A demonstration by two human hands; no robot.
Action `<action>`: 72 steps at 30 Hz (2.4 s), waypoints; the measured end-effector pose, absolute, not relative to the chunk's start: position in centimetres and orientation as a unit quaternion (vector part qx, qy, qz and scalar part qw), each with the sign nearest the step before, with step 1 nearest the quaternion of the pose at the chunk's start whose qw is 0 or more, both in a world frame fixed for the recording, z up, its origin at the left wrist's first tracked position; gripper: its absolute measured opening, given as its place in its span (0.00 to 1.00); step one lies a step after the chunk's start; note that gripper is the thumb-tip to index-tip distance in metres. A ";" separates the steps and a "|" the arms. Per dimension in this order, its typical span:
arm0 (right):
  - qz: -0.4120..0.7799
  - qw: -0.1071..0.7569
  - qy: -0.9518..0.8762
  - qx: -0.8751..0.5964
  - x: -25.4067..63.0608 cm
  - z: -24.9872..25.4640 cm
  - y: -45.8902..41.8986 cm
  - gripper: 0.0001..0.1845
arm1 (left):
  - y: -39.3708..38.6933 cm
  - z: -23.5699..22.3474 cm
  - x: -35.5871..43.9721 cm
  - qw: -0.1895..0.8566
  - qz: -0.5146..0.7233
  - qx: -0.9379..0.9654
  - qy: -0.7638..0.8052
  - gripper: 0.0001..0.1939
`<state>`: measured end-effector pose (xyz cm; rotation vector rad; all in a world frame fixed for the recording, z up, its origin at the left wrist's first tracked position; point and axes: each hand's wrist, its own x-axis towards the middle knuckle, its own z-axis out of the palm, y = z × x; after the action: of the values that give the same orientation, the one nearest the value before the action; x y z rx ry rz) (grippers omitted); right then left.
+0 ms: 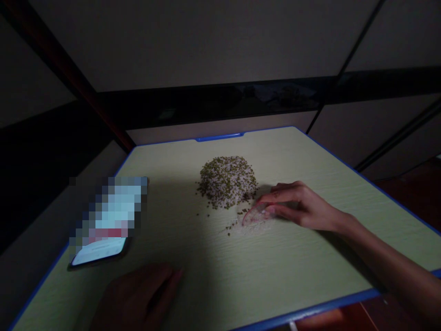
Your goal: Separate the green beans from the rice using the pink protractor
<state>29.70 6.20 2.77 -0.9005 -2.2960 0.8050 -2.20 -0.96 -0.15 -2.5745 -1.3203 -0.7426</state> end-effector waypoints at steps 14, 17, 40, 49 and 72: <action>0.260 0.273 -0.848 -0.373 29.9 2.8 6.2 0.13 | -0.9 -0.2 -2.1 0.084 -0.255 -0.853 -0.447 0.19; 0.274 0.268 -0.850 -0.360 29.8 2.9 6.2 0.14 | -0.9 0.0 -2.0 0.093 -0.267 -0.852 -0.441 0.19; 0.251 0.293 -0.843 -0.376 29.5 2.3 6.4 0.14 | -0.9 0.3 -1.8 0.067 -0.264 -0.852 -0.448 0.19; 0.229 0.292 -0.855 -0.362 29.7 2.1 6.4 0.14 | -1.1 -0.2 -2.1 0.075 -0.268 -0.848 -0.451 0.19; 0.289 0.281 -0.871 -0.282 28.8 2.6 7.2 0.13 | -0.9 -0.2 -2.2 0.077 -0.238 -0.857 -0.449 0.19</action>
<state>28.77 7.18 2.60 -0.7561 -2.3336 0.7738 -2.17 -0.95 -0.21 -2.5692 -1.3466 -0.7144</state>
